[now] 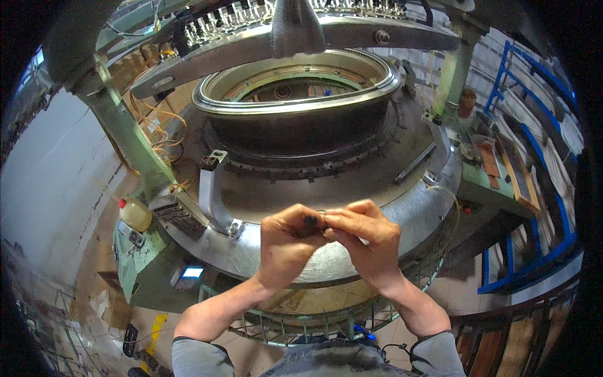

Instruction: The person repeatedly picks up small rectangular metal pieces from a wooden tray and places them into slots around the rim of a large circular metal machine. The person handles the pieces one at a time, aligning and inserting them into the machine's edge.

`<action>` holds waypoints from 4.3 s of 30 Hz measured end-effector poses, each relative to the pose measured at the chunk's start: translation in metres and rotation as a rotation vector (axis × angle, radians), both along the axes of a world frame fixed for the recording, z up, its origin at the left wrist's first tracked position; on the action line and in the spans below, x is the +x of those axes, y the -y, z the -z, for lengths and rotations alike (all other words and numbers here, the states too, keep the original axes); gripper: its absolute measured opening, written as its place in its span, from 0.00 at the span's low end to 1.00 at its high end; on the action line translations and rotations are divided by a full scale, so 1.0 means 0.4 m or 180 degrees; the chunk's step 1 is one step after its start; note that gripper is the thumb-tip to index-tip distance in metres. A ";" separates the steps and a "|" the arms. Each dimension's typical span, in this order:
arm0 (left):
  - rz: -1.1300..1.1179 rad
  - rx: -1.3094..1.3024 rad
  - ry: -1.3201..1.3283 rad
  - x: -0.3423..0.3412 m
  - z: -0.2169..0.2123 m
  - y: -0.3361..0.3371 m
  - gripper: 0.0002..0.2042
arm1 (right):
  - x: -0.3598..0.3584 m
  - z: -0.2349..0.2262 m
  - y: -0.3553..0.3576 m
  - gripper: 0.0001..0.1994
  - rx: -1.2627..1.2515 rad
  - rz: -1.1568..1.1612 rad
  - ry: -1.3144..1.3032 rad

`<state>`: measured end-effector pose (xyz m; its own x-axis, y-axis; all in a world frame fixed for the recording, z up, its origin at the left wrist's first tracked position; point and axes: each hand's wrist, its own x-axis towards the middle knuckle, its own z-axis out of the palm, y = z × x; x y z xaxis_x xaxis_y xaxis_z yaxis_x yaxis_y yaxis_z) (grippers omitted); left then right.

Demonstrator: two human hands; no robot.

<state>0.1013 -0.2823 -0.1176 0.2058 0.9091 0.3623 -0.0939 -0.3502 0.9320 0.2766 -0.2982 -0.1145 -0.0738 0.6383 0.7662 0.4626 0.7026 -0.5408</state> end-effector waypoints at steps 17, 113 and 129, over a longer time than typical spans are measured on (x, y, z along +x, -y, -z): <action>-0.0760 0.0544 -0.0572 -0.058 -0.070 -0.008 0.09 | -0.023 -0.012 -0.123 0.13 -0.2482 -0.2562 -0.2427; 0.0120 0.4787 -0.2557 -0.194 -0.310 -0.647 0.08 | -0.067 -0.311 -0.647 0.09 -0.2307 -0.1064 0.0137; 0.0097 0.4807 -0.2620 -0.188 -0.307 -0.653 0.07 | -0.068 -0.312 -0.648 0.08 -0.2228 -0.0937 0.0239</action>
<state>0.0262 -0.0210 0.0052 0.7712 -0.1186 0.6255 0.1799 -0.9018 -0.3929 0.2495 -0.0389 0.0104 -0.3521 0.9192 0.1764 0.3624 0.3076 -0.8798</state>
